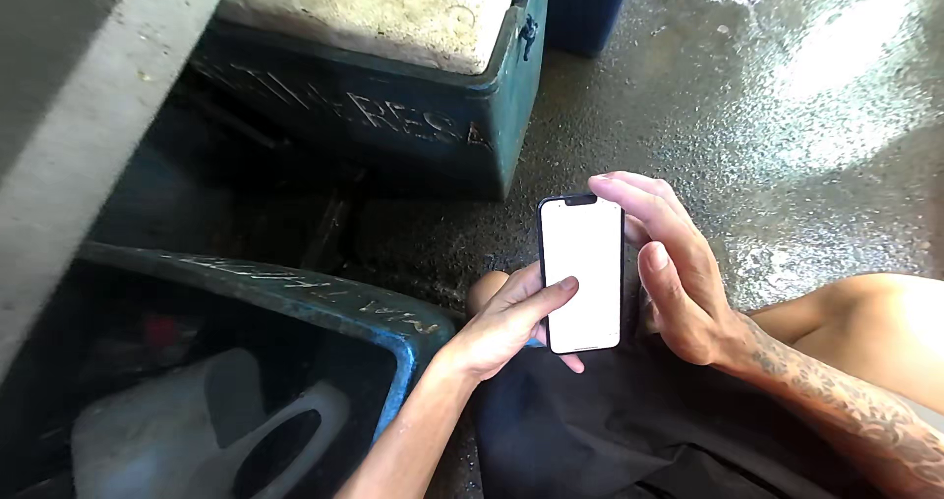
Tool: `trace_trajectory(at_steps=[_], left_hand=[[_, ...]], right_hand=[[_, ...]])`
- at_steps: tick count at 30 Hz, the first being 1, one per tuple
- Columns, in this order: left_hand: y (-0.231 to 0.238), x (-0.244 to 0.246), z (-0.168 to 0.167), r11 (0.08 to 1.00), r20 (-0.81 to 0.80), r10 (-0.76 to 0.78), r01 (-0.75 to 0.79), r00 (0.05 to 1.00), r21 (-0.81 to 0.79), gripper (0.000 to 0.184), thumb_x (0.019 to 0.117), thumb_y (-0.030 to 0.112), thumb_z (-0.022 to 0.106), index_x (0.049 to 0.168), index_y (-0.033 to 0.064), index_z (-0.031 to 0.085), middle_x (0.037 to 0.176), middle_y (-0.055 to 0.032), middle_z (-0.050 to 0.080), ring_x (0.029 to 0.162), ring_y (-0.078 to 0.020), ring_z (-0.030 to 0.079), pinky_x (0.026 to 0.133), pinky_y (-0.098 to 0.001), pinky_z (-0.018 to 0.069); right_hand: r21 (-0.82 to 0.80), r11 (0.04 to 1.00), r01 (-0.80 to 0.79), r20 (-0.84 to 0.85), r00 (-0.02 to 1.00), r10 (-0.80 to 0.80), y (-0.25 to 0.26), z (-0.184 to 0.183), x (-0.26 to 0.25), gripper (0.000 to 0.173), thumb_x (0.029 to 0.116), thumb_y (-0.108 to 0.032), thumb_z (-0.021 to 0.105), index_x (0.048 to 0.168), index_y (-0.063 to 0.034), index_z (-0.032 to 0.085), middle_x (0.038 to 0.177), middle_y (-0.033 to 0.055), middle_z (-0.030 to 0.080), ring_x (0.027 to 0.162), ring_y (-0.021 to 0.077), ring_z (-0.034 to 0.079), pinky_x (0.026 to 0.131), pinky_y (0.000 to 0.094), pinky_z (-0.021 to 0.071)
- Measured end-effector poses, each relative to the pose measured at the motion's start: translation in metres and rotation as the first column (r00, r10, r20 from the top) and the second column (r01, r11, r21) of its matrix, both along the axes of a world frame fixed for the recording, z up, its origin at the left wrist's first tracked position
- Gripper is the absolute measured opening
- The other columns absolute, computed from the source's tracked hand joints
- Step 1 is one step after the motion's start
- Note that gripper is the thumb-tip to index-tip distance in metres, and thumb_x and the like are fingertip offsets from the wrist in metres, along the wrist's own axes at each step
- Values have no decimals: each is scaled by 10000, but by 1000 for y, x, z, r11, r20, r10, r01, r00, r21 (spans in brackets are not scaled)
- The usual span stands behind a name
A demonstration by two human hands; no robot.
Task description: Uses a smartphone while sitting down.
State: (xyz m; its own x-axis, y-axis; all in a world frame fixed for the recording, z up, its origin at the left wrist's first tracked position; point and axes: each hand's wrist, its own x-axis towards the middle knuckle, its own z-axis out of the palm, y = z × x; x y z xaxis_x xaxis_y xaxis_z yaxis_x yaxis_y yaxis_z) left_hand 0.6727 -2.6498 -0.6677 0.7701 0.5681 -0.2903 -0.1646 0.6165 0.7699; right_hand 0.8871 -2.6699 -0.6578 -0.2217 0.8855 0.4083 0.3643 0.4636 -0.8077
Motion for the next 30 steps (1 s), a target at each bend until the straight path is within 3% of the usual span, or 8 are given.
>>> trace_trajectory(at_steps=[11, 22, 30], left_hand=[[-1, 1, 1, 999, -55, -6, 8, 998, 35, 239, 994, -13, 507, 1200, 84, 580, 1042, -44, 747, 856, -162, 759, 682, -334, 662], [0, 1, 1, 999, -51, -6, 8, 999, 35, 235, 978, 14, 548, 1200, 87, 574, 1042, -41, 745, 866, -161, 758, 691, -337, 662], [0, 0, 1, 999, -60, -16, 19, 998, 45, 258, 954, 15, 577, 1201, 89, 574, 1045, -28, 743, 873, -147, 753, 688, -322, 658]], right_hand=[[-9, 1000, -4, -4, 1000, 4, 1, -1, 0, 570, 1088, -367, 314, 1443, 28, 520, 1430, 158, 514, 1305, 178, 516, 1052, 302, 490], [-14, 1000, -10, 17, 1000, 10, 0, -1, 0, 536, 1082, -342, 330, 1410, 6, 571, 1453, 169, 490, 1340, 194, 503, 1076, 320, 494], [-1, 1000, 6, 134, 991, -6, -1, -4, -2, 545, 1090, -414, 326, 1454, -92, 574, 1446, 171, 470, 1103, 104, 588, 866, 238, 546]])
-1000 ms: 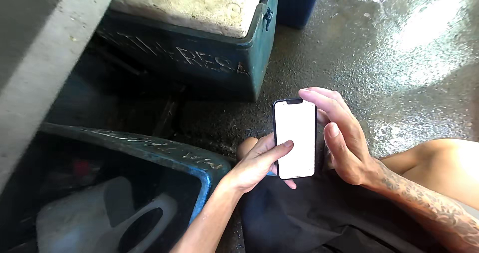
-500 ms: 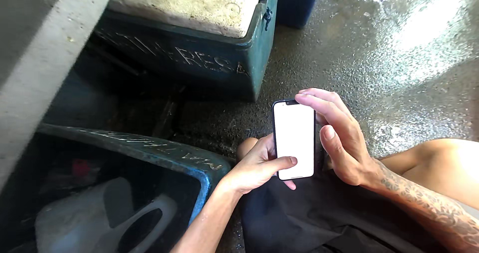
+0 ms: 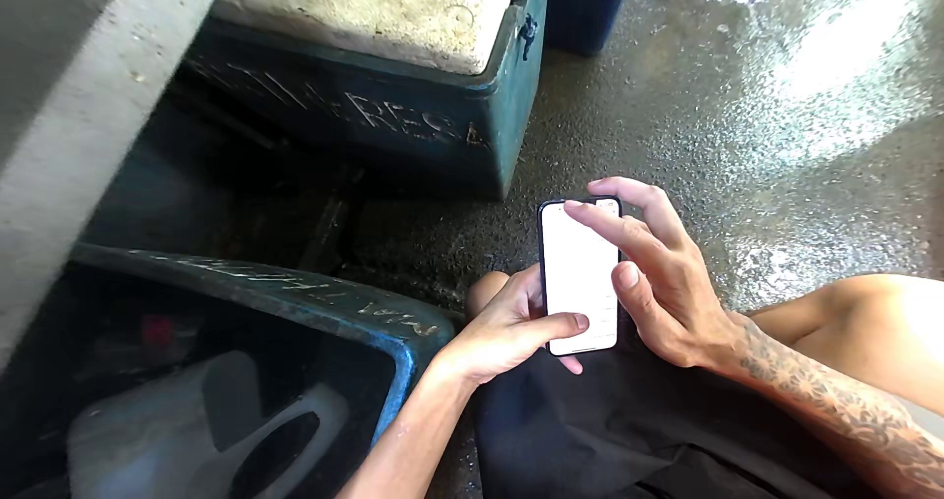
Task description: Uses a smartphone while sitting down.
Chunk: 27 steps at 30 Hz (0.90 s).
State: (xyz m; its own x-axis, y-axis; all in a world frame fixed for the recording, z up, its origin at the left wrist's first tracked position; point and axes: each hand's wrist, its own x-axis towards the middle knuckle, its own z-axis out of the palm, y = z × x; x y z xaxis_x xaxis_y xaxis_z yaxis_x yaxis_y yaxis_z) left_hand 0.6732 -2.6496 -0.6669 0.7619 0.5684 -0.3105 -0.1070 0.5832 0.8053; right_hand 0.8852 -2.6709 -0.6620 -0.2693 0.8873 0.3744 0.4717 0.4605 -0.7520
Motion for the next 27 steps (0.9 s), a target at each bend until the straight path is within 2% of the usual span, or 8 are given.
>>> trace_trajectory(at_steps=[5, 9, 13, 16, 18, 21, 23, 27], left_hand=[[0, 0, 0, 1000, 1, -2, 2, 1000, -12, 255, 946, 33, 578, 1192, 98, 579, 1039, -29, 740, 875, -150, 752, 686, -329, 658], [0, -1, -2, 1000, 7, -8, 9, 1000, -7, 233, 948, 48, 573, 1175, 94, 593, 1032, -33, 740, 872, -154, 752, 687, -337, 658], [1, -1, -3, 1000, 16, -15, 15, 1000, 1, 223, 950, 75, 572, 1170, 98, 596, 1036, -32, 740, 873, -155, 753, 698, -340, 659], [1, -2, -4, 1000, 37, 4, -4, 999, -1, 236, 943, 91, 581, 1178, 100, 603, 1047, -39, 740, 883, -163, 753, 708, -348, 659], [1, -3, -5, 1000, 60, 13, -13, 998, -6, 252, 947, 112, 583, 1198, 100, 606, 1067, -51, 738, 900, -173, 753, 717, -357, 659], [1, -3, -7, 998, 110, 55, -52, 992, -30, 270, 952, 187, 593, 1212, 114, 598, 1078, -68, 741, 897, -192, 756, 710, -367, 658], [0, -4, -10, 992, 170, 119, -112, 978, -51, 280, 969, 271, 618, 1208, 126, 608, 1080, -88, 745, 893, -209, 760, 702, -376, 656], [0, -5, -13, 974, 230, 227, -215, 946, -77, 401, 967, 417, 652, 1242, 132, 593, 1086, -103, 738, 906, -223, 759, 698, -395, 655]], right_hand=[[41, 999, -5, 99, 995, 1, -1, -5, -1, 530, 1080, -462, 334, 1494, -210, 549, 1470, 205, 431, 1082, 127, 601, 781, 250, 553], [61, 998, 5, 148, 989, -14, -2, -7, -3, 523, 1082, -471, 324, 1492, -242, 554, 1465, 217, 427, 1111, 161, 592, 814, 284, 550], [78, 997, 19, 155, 987, -31, -2, -8, -4, 529, 1082, -469, 324, 1482, -222, 566, 1455, 219, 433, 1133, 179, 565, 856, 293, 527], [62, 997, 44, 87, 995, -49, 0, -3, -4, 573, 1081, -459, 339, 1510, -123, 512, 1471, 220, 435, 1158, 182, 571, 890, 294, 540], [-10, 998, 66, 5, 998, -66, 1, 1, -3, 627, 1081, -449, 349, 1554, -40, 397, 1479, 203, 432, 1230, 192, 560, 960, 317, 549], [-270, 961, 65, -189, 975, -119, 0, 4, -1, 637, 1077, -433, 374, 1590, -63, 303, 1504, 119, 458, 1245, 131, 587, 969, 296, 565], [-456, 890, -14, -309, 940, -144, 0, 7, 0, 546, 1069, -365, 400, 1552, -112, 378, 1374, 32, 575, 1117, 83, 641, 891, 267, 580], [-606, 755, -252, -466, 881, -81, -1, 8, -1, 477, 1013, -251, 527, 1465, -116, 461, 1214, 36, 685, 1024, 135, 704, 844, 289, 616]])
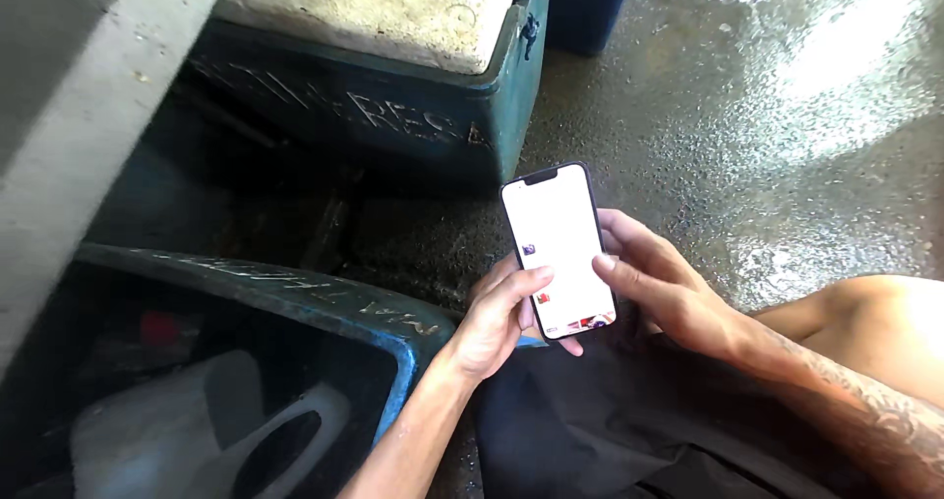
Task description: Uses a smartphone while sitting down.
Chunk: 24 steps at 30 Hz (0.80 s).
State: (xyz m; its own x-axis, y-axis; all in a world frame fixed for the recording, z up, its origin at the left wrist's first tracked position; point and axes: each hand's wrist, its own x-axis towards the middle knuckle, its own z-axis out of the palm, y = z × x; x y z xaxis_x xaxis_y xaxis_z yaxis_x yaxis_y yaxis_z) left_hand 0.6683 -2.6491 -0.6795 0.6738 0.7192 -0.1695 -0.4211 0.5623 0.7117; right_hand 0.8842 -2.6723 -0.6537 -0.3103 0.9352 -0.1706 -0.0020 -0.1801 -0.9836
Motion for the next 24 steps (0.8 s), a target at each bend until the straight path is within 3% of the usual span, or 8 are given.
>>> trace_trajectory(at_steps=[4, 8, 11, 14, 16, 17, 20, 24], left_hand=[[-1, 1, 2, 999, -18, 31, -31, 999, -13, 344, 987, 377, 617, 1224, 128, 606, 1063, -99, 741, 900, -210, 758, 710, -385, 653], [-1, 3, 8, 1000, -165, 13, -14, 986, 0, 274, 915, 36, 583, 1184, 89, 582, 989, -101, 750, 800, -202, 759, 672, -363, 658], [-1, 5, 13, 1000, -257, 10, -13, 966, -11, 298, 907, -35, 576, 1184, 73, 571, 966, -108, 747, 767, -212, 759, 647, -361, 661], [-1, 6, 13, 999, -259, 23, -30, 966, -22, 198, 1053, 138, 444, 1210, 95, 556, 967, -111, 748, 772, -206, 761, 638, -349, 658], [0, 5, 10, 999, -227, 22, -29, 974, -28, 329, 1086, 361, 406, 1243, 116, 558, 1005, -110, 744, 818, -206, 761, 662, -354, 656], [0, 4, 9, 1000, -211, 18, -23, 977, -21, 357, 1082, 405, 428, 1250, 118, 556, 1025, -111, 744, 832, -209, 763, 663, -355, 659], [0, 4, 8, 1000, -205, 10, -11, 979, 1, 216, 1062, 188, 501, 1246, 103, 576, 1036, -125, 742, 831, -210, 761, 663, -353, 658], [-1, 6, 11, 1000, -244, 12, -10, 970, 8, 262, 949, -28, 576, 1198, 54, 566, 956, -125, 740, 756, -213, 756, 634, -350, 660]], right_hand=[[16, 996, -86, -28, 996, 86, -2, -2, -2, 682, 887, -165, 704, 1494, -129, 395, 1245, 48, 678, 1102, 168, 696, 924, 318, 614], [36, 995, -89, -33, 995, 90, -3, -5, -2, 819, 844, -104, 710, 1554, -139, 302, 1274, 63, 662, 1109, 178, 695, 924, 325, 615], [31, 995, -97, -35, 995, 98, -2, -5, -3, 882, 818, -70, 705, 1575, -153, 259, 1270, 64, 664, 1096, 174, 700, 914, 320, 619], [40, 990, -132, -32, 991, 133, -1, -6, -1, 945, 800, -48, 716, 1593, -160, 213, 1304, 67, 642, 1126, 175, 688, 937, 327, 613], [41, 989, -141, -24, 990, 142, -1, -6, -1, 983, 786, -42, 727, 1600, -162, 188, 1307, 64, 640, 1121, 168, 688, 930, 318, 615], [44, 989, -142, -23, 989, 143, -2, -7, -1, 991, 781, -40, 730, 1600, -161, 185, 1307, 65, 640, 1123, 168, 688, 931, 318, 615], [46, 989, -143, -21, 989, 144, -2, -7, -1, 994, 780, -38, 731, 1603, -171, 190, 1331, 65, 627, 1152, 172, 676, 947, 319, 609], [49, 988, -147, -12, 989, 147, -1, -7, -1, 1018, 768, -19, 748, 1602, -166, 182, 1312, 63, 637, 1139, 160, 681, 944, 308, 609]])
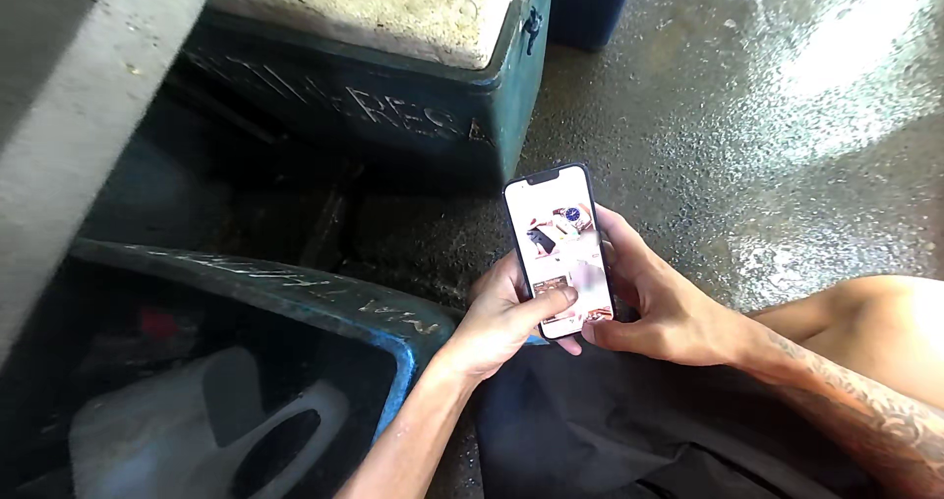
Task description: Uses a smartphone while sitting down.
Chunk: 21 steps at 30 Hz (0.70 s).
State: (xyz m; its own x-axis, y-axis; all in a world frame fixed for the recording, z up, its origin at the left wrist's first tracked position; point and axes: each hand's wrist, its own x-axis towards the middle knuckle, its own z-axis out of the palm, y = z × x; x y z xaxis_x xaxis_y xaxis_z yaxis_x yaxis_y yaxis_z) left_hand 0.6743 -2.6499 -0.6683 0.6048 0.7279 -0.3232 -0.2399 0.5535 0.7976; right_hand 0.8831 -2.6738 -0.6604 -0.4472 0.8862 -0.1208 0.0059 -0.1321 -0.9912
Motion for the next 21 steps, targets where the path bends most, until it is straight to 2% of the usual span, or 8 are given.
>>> trace_trajectory(at_steps=[10, 19, 21], left_hand=[[0, 0, -1, 1000, 6, -5, 5, 1000, 27, 317, 905, -69, 621, 1190, 55, 562, 942, -104, 734, 751, -188, 747, 650, -334, 657], [0, -5, -8, 1000, 129, 23, -20, 991, -22, 262, 944, 137, 597, 1205, 124, 601, 1000, -100, 748, 825, -166, 754, 702, -315, 643], [1, -6, -9, 1000, 155, 14, -11, 988, -22, 260, 956, 182, 593, 1208, 121, 592, 1021, -109, 743, 835, -181, 755, 690, -333, 646]], right_hand=[[29, 999, -12, 33, 999, 11, 0, -1, 0, 1069, 749, -50, 800, 1601, -178, 166, 1318, 47, 638, 1151, 150, 677, 953, 307, 610], [25, 999, -21, 47, 999, 20, 0, -2, 0, 1116, 737, -49, 821, 1609, -198, 142, 1346, 43, 623, 1167, 152, 671, 964, 309, 605], [24, 1000, -18, 43, 999, 17, 0, -2, 1, 1071, 778, -45, 804, 1610, -192, 146, 1345, 52, 625, 1166, 158, 673, 960, 309, 608]])
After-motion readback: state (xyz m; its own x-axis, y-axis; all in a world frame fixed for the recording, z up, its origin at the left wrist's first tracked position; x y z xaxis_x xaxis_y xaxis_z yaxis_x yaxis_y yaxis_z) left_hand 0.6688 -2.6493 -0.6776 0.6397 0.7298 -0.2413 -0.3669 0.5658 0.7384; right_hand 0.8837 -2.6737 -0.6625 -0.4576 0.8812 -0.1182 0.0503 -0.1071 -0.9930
